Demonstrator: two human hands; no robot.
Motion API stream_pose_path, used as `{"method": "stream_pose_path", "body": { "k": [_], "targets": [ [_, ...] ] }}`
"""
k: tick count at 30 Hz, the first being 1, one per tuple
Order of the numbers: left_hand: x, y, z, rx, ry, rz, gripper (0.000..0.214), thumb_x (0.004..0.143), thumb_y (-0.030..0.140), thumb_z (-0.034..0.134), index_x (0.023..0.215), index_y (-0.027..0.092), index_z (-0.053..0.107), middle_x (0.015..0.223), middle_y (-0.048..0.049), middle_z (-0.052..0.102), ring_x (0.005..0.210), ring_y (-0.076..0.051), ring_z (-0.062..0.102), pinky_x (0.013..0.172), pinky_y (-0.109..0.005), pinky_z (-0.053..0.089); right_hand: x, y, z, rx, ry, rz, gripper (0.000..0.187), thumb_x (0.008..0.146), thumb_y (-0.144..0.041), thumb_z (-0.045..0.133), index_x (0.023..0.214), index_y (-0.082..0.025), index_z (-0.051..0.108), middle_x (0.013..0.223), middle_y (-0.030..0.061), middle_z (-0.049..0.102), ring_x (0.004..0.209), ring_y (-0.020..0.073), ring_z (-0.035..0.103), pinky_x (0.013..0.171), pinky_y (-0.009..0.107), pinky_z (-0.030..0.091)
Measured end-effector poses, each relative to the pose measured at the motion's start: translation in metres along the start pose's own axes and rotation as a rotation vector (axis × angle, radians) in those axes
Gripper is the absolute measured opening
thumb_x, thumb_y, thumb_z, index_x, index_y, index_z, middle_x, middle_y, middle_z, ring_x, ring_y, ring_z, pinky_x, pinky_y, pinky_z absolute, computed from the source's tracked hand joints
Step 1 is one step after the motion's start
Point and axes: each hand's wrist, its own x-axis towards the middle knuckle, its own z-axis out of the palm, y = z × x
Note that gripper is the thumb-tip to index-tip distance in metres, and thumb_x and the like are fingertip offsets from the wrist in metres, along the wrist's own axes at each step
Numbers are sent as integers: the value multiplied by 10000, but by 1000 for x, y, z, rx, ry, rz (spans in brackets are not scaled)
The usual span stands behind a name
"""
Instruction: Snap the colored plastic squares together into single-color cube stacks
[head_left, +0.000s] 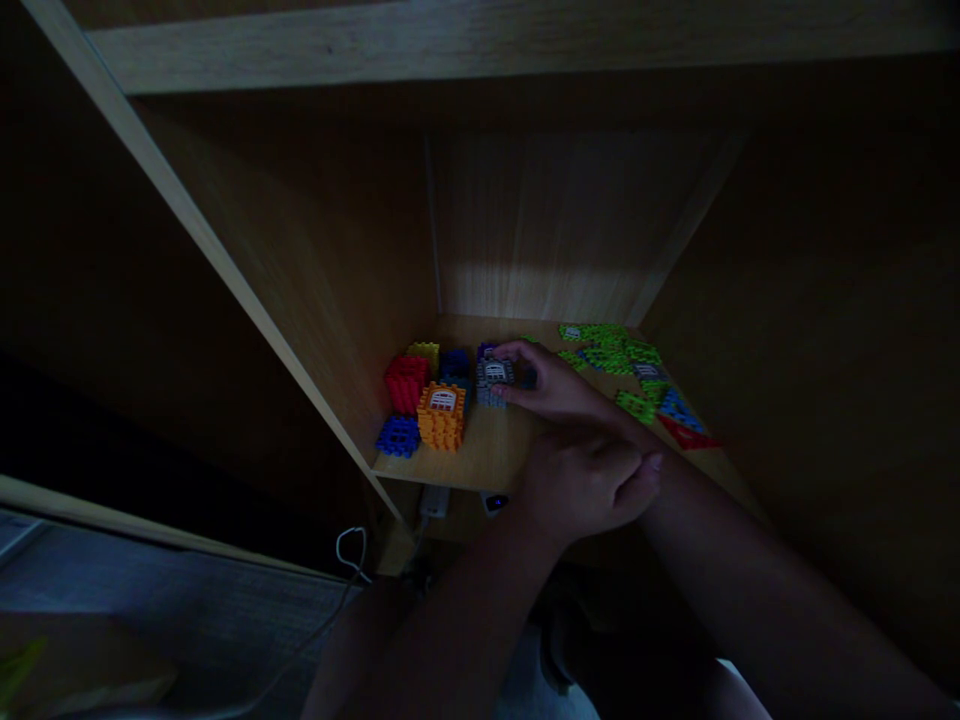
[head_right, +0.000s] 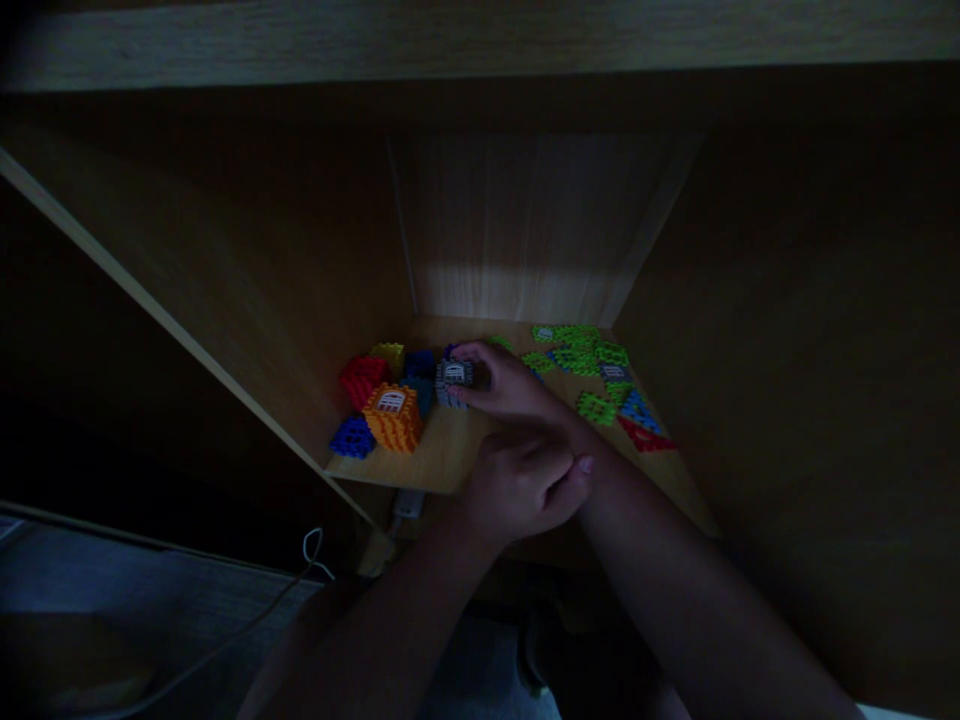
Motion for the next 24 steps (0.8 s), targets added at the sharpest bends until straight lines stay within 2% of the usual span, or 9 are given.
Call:
{"method": "stream_pose_path", "body": {
  "k": [11, 18, 24],
  "targets": [
    [-1, -1, 3, 12, -3, 5, 498, 1096, 364, 506, 640, 204, 625, 578, 13, 608, 537, -119, 551, 570, -333, 380, -1, -2, 5, 17, 48, 3, 442, 925, -436, 815, 1304, -277, 654, 1326, 70, 740, 1174, 258, 707, 1053, 450, 575],
    [0, 0, 2, -3, 15, 9, 493, 1100, 343, 496, 648, 200, 630, 596, 12, 619, 554, -119, 567, 570, -331, 386, 0, 5, 7, -22, 12, -3, 466, 916, -427, 827, 1328, -298, 651, 1359, 67, 726, 1219, 266, 691, 1080, 453, 551],
    [0, 0, 2, 15, -59, -4, 488, 1095, 358, 514, 648, 203, 631, 592, 5, 616, 557, -127, 573, 577, -323, 397, -1, 2, 5, -45, -18, 1, 483, 917, -427, 822, 1342, -293, 635, 1361, 76, 722, 1235, 276, 682, 1075, 465, 544]
  ]
}}
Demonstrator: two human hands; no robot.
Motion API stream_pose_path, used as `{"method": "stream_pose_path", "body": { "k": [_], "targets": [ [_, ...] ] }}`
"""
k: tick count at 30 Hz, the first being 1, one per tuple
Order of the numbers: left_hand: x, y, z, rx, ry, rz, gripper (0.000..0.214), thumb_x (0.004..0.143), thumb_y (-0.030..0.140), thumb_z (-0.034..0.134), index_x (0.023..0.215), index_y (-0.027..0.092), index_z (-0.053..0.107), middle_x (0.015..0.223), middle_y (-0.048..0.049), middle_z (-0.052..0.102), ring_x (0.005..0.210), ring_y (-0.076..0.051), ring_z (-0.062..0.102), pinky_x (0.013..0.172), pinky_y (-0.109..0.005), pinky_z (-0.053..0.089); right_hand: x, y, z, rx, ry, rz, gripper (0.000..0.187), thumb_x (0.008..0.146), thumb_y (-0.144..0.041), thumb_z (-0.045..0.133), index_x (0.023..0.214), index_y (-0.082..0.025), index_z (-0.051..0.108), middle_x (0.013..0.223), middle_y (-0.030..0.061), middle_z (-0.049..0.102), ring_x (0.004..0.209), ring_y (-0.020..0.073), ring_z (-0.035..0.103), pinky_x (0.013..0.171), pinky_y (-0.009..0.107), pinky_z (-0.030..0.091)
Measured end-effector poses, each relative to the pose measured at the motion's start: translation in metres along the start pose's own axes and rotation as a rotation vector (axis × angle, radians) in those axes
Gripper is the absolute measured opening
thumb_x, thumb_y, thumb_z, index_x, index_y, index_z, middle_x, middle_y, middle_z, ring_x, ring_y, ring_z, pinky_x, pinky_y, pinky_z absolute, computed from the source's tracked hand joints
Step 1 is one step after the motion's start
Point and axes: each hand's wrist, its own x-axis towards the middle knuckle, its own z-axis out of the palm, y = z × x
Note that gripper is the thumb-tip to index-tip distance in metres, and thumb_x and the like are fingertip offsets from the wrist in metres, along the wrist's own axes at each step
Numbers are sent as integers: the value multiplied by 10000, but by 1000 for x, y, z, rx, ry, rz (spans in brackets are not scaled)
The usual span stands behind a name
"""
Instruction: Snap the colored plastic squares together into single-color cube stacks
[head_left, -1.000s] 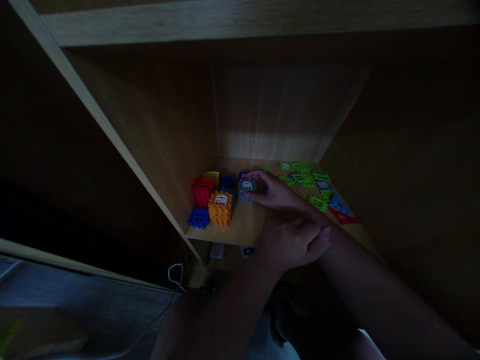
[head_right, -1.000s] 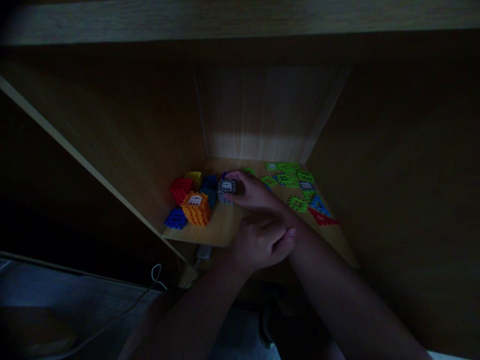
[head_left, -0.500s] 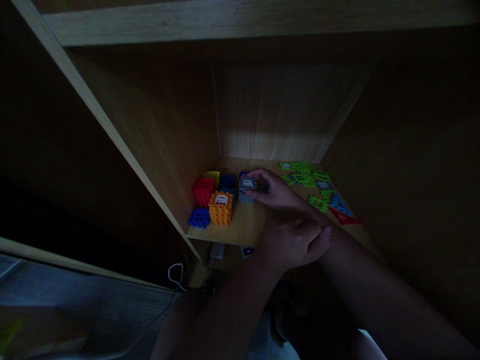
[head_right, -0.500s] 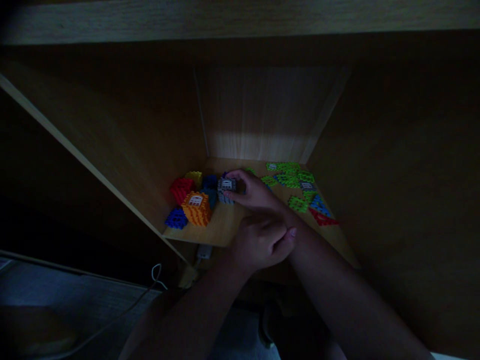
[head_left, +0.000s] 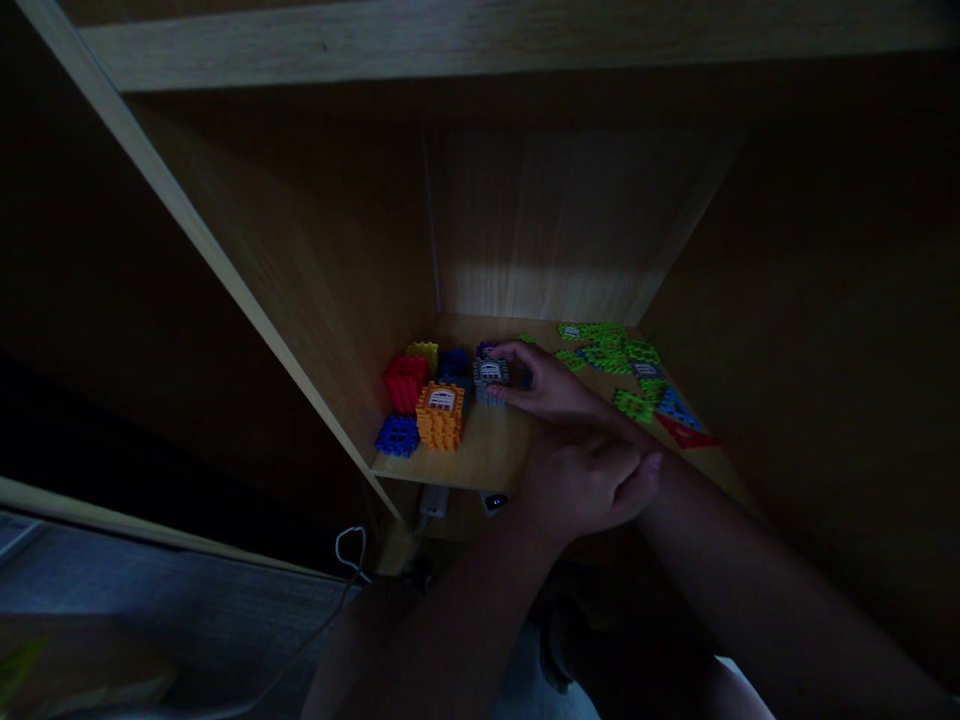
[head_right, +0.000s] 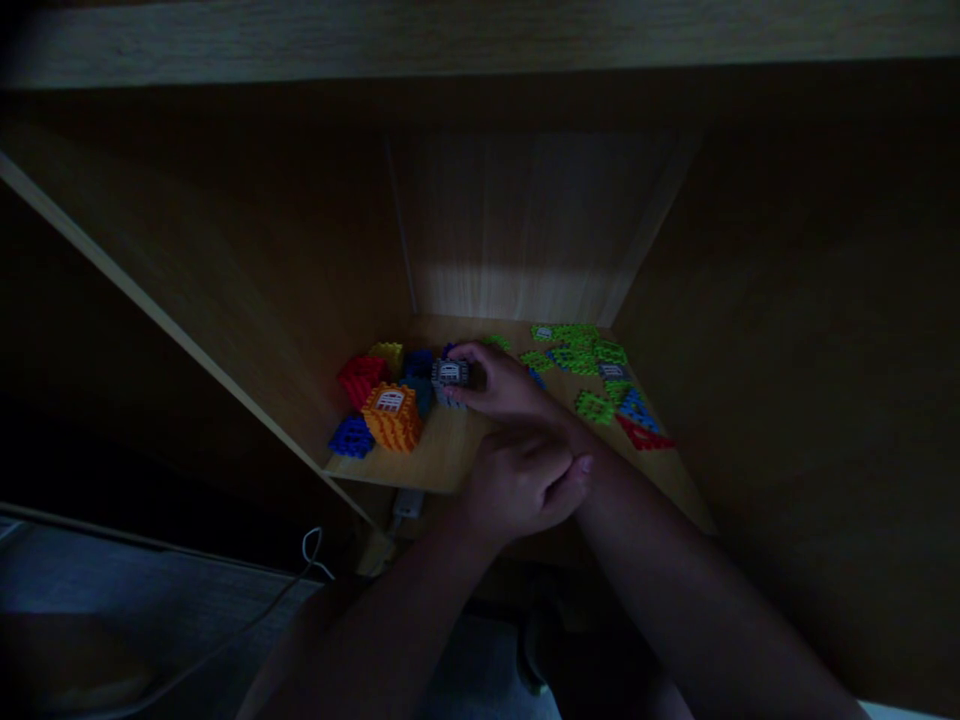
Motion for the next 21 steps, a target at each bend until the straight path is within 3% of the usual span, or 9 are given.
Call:
{"method": "stream_pose_path", "body": {
  "k": [3, 7, 10, 12, 14, 16, 21],
  "targets": [
    [0, 0, -1, -10, 20, -1, 503, 1100, 360, 498, 637, 201, 615, 588, 4, 612, 555, -124, 573, 584, -322, 395, 2, -6, -4, -22, 58, -18, 406, 951, -447, 774, 1300, -281, 649, 1315, 79, 730, 1198, 271, 687, 1066, 461, 542],
    [-1, 1, -4, -28, -3, -18, 475, 1097, 358, 498, 664, 203, 618, 618, -1, 632, 577, -125, 591, 583, -320, 405, 4, -8, -23, -249, 283, 62, 257, 1042, -439, 607, 1198, -246, 678, 1201, 114, 733, 1140, 290, 680, 1058, 480, 532],
    [-1, 1, -5, -29, -23, -32, 457, 1088, 363, 509, 668, 212, 606, 622, 2, 633, 582, -129, 593, 573, -323, 406, -5, -1, -48, -578, 437, 309, 332, 1052, -369, 504, 1264, -171, 665, 1223, 202, 708, 1169, 358, 650, 1078, 562, 495],
    [-1, 1, -5, -27, -34, -34, 465, 1093, 369, 498, 665, 215, 595, 613, 4, 627, 576, -131, 589, 573, -327, 408, -15, 7, -66, -815, 490, 607, 438, 1024, -318, 489, 1374, -89, 618, 1298, 298, 664, 1243, 442, 611, 1042, 637, 487],
    [0, 1, -4, -21, -51, -45, 469, 1099, 377, 485, 673, 216, 594, 617, 1, 631, 575, -134, 589, 577, -328, 412, -27, 18, -83, -956, 440, 943, 506, 1007, -265, 470, 1440, -26, 581, 1383, 379, 606, 1326, 511, 567, 995, 677, 500],
    [0, 1, -4, -14, -71, -63, 455, 1100, 375, 484, 692, 214, 604, 634, -3, 644, 587, -138, 600, 588, -327, 423, -35, 28, -95, -980, 317, 1155, 527, 1000, -263, 491, 1464, -32, 587, 1426, 379, 599, 1361, 507, 571, 998, 653, 519],
    [1, 1, -2, -9, -127, -83, 440, 1098, 374, 495, 709, 212, 623, 651, -10, 659, 608, -145, 620, 605, -319, 435, -38, 42, -105, -949, 91, 1229, 550, 1000, -211, 513, 1530, -69, 549, 1385, 318, 678, 1342, 402, 656, 1049, 559, 543]
  ]
}}
